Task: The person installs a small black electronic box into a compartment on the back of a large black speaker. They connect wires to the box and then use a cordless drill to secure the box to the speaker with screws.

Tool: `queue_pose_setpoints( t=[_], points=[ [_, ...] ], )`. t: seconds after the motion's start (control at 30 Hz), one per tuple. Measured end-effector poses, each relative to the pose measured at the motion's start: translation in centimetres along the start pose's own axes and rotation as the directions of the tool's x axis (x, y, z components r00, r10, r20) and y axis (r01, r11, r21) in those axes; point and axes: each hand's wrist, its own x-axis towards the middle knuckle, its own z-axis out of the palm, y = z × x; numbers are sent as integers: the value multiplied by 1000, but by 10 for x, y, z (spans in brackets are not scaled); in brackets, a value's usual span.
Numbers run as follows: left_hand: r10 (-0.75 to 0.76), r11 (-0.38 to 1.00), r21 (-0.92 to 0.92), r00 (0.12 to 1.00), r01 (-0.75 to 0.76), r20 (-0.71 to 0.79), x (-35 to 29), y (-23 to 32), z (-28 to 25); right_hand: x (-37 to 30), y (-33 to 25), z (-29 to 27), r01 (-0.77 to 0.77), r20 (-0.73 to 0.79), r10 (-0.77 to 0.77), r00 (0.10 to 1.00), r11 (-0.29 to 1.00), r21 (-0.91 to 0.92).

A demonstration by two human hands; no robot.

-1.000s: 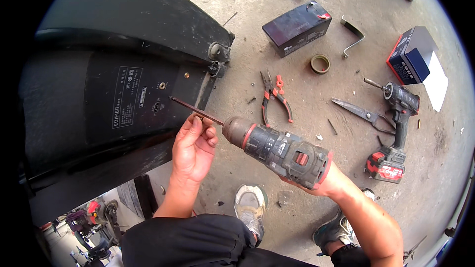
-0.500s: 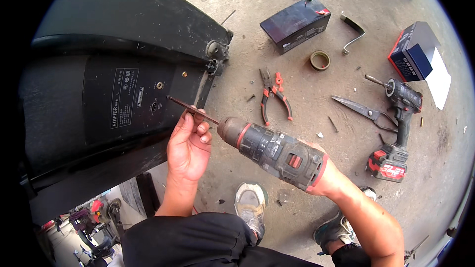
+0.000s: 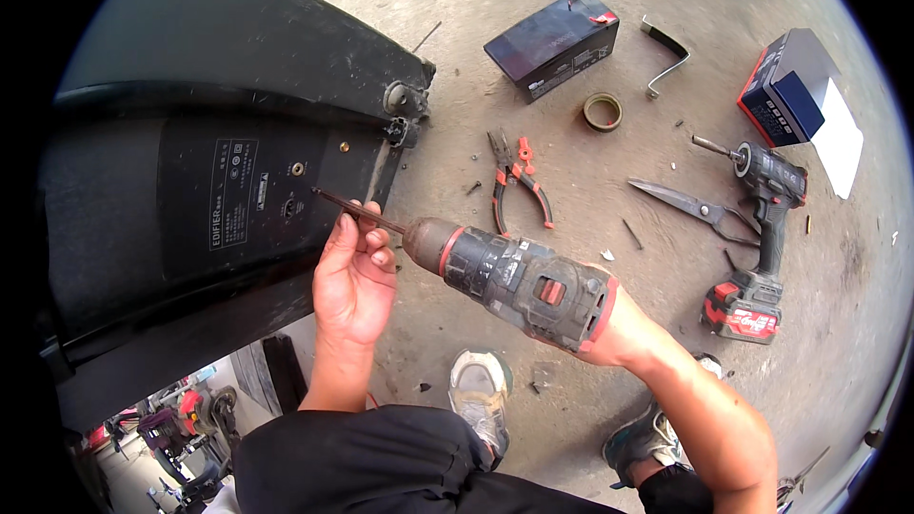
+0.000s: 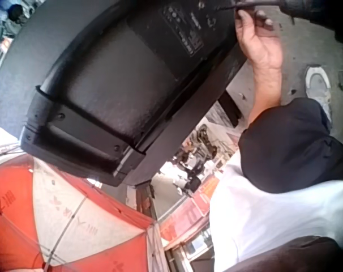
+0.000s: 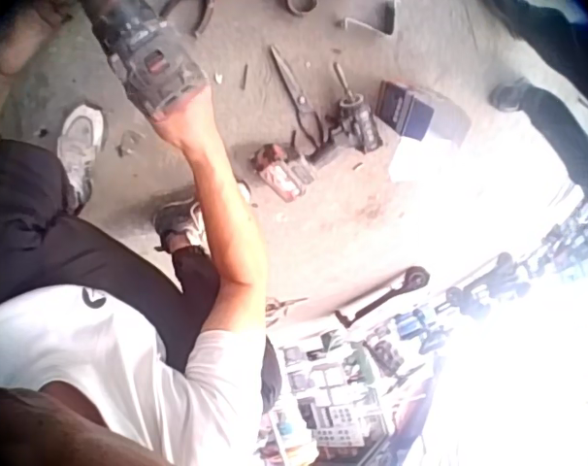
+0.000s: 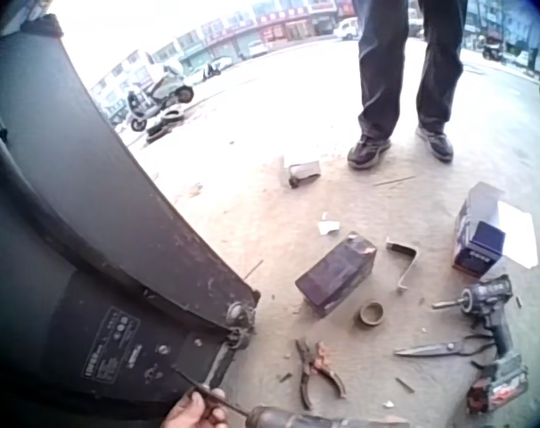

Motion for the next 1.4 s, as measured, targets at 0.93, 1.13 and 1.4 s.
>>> queue_pose_setpoints(
  t=[0.93,1.13,1.4],
  points=[
    [216,936,-334,933,-114,286,-32,70,67,-12,-122,-10,-112,-141,74,987,951,-288],
    [201,923,-382,901,-43,384,-31,72,59,14,-156,-19,429,-107,-627,772,637,-641],
    [189,901,-435,907,-8,375,-28,71,57,13,-155,-20,402,-116,-575,810,688,-604]
  ],
)
